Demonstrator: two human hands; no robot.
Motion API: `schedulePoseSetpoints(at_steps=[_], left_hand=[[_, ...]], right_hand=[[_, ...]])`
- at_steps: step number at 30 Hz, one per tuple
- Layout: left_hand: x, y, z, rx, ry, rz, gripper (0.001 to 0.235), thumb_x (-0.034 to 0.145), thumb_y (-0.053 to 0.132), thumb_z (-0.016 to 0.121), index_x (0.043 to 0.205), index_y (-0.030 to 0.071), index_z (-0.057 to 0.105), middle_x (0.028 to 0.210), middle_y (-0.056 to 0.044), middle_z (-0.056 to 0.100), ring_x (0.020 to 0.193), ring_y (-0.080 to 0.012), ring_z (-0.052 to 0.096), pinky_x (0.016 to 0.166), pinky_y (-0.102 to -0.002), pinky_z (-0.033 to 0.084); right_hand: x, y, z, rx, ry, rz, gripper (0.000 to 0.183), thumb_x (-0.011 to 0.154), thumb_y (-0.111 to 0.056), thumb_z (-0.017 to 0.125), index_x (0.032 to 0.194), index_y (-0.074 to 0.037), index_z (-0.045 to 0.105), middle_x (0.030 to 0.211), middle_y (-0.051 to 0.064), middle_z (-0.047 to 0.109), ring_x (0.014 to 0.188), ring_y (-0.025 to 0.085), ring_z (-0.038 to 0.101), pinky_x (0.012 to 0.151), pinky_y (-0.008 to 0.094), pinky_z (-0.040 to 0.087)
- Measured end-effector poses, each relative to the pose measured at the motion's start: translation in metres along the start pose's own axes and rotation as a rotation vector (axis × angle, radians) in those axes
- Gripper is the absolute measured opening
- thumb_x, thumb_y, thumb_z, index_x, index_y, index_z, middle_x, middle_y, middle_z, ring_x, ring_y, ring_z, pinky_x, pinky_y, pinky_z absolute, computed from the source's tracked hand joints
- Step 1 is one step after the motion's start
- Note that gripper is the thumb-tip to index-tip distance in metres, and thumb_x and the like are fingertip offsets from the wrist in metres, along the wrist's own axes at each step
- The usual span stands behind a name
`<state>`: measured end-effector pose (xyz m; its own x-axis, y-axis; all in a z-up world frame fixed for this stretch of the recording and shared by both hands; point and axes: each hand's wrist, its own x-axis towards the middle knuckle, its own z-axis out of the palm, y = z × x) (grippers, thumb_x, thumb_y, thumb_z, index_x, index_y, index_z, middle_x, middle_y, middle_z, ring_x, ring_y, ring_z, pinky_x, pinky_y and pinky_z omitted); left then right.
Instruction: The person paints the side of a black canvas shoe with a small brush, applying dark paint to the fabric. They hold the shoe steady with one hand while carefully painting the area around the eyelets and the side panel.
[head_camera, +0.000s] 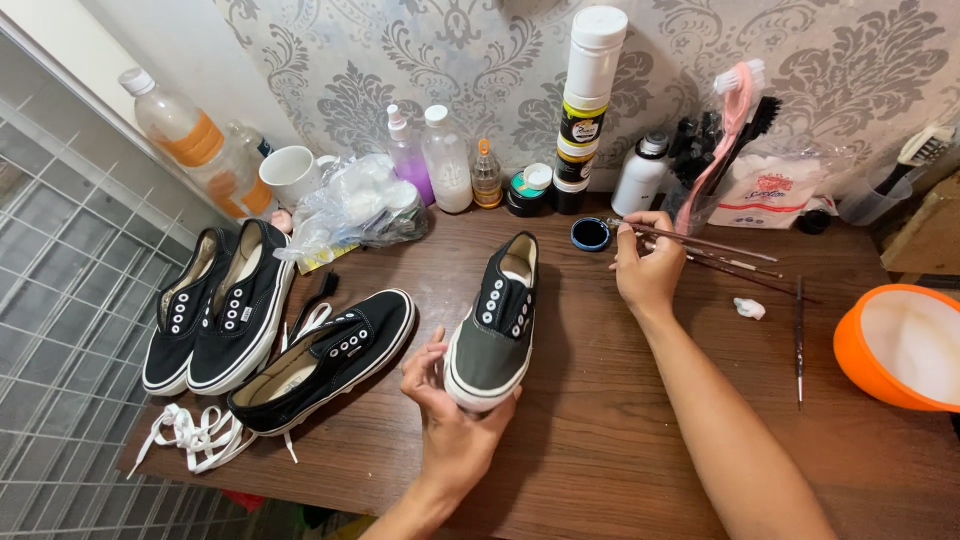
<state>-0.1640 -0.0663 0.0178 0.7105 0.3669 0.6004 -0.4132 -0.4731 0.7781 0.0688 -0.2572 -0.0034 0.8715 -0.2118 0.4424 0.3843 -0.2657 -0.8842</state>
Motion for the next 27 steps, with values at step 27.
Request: schedulePoseSetpoints(at_steps=[27], left_hand=[[-0.027,-0.018,-0.003,0.458,-0.389,-0.200,0.104,0.075,0.049,0.092,0.147,0.008,0.029,0.127,-0.011,0.052,0.114,-0.0242,0.053,0.101,-0.047,0.037]], right_hand=[[0.001,-0.001,0.004,-0.026,-0.059,0.179,0.002,0.097,-0.008,0.066,0.096,-0.008,0.066,0.075,0.008,0.066,0.054,0.013,0.064,0.048,0.028,0.064]])
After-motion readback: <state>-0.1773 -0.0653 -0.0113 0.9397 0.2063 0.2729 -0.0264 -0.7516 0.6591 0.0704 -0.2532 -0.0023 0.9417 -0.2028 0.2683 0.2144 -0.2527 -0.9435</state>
